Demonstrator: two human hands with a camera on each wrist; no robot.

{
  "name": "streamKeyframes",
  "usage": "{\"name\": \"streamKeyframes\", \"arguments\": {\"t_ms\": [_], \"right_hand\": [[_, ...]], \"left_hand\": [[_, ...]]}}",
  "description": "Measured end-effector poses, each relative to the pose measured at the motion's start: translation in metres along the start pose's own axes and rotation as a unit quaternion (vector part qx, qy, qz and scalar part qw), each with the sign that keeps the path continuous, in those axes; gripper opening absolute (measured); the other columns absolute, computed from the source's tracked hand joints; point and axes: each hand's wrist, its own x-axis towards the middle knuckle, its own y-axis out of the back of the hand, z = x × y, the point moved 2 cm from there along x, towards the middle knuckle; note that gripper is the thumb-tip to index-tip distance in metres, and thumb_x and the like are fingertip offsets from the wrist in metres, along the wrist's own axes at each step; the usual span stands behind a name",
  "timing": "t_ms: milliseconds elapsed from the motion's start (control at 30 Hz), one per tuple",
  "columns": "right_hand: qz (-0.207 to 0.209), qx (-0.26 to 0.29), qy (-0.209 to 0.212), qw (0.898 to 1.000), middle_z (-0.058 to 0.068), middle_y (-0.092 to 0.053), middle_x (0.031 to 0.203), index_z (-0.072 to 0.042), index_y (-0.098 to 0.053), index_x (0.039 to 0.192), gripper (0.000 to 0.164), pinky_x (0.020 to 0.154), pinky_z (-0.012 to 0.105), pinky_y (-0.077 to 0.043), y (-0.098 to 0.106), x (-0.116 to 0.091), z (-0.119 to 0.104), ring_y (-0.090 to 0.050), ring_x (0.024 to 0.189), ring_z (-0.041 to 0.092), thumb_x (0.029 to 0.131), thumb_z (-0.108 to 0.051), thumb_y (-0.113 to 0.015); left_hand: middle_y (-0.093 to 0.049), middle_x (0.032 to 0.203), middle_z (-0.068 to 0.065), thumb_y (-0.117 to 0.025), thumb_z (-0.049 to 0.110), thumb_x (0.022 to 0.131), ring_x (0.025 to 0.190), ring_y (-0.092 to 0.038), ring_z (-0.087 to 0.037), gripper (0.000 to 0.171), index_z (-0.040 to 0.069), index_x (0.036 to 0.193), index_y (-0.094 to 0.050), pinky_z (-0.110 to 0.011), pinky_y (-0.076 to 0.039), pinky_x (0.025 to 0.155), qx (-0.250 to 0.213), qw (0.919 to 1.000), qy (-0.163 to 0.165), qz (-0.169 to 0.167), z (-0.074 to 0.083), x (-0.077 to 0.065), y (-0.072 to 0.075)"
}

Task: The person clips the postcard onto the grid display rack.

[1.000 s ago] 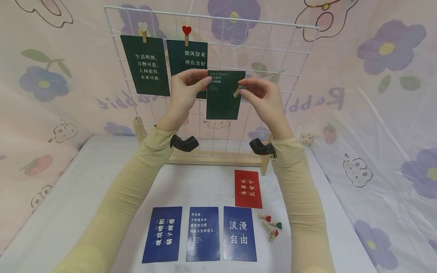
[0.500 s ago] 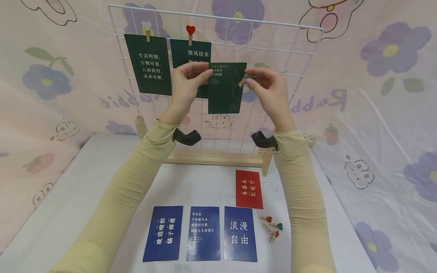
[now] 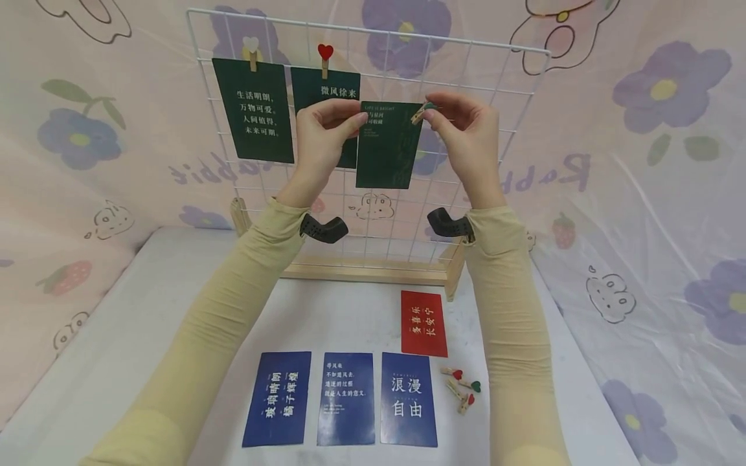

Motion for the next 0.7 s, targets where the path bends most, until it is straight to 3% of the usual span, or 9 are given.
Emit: {"name": "streamKeyframes", "arguments": {"t_ms": [233, 433, 700], "right_hand": [[0.017, -0.01, -0.001, 1.0, 0.011, -0.07, 0.093, 0.005, -0.072, 0.099, 0.019, 0.071, 0.025, -0.05, -0.006, 0.005, -0.006, -0.06, 0.077, 0.025, 0.08, 0.004, -0.074], [0.031, -0.019, 0.012, 0.999, 0.01, -0.07, 0.089, 0.003, -0.073, 0.096, 0.017, 0.069, 0.024, -0.049, -0.013, 0.011, -0.012, -0.062, 0.074, 0.019, 0.08, 0.005, -0.074], [0.04, -0.006, 0.035, 0.999, 0.012, -0.07, 0.088, 0.005, -0.073, 0.091, 0.015, 0.07, 0.022, -0.051, -0.019, 0.016, -0.018, -0.062, 0.072, 0.019, 0.079, 0.012, -0.072]], "left_hand": [[-0.071, 0.095, -0.012, -0.074, 0.002, 0.082, 0.077, -0.064, -0.018, 0.019, -0.006, 0.1, -0.071, -0.024, -0.055, 0.073, 0.008, 0.9999, -0.007, 0.011, 0.002, 0.002, -0.001], [-0.071, 0.096, -0.014, -0.073, 0.001, 0.082, 0.076, -0.065, -0.018, 0.021, -0.007, 0.101, -0.071, -0.023, -0.055, 0.073, 0.001, 0.9998, -0.007, 0.016, 0.005, 0.007, -0.003], [-0.07, 0.095, -0.017, -0.071, -0.004, 0.082, 0.079, -0.065, -0.02, 0.02, -0.011, 0.1, -0.069, -0.022, -0.055, 0.074, 0.002, 0.9999, -0.004, 0.015, 0.033, -0.003, -0.005]]}}
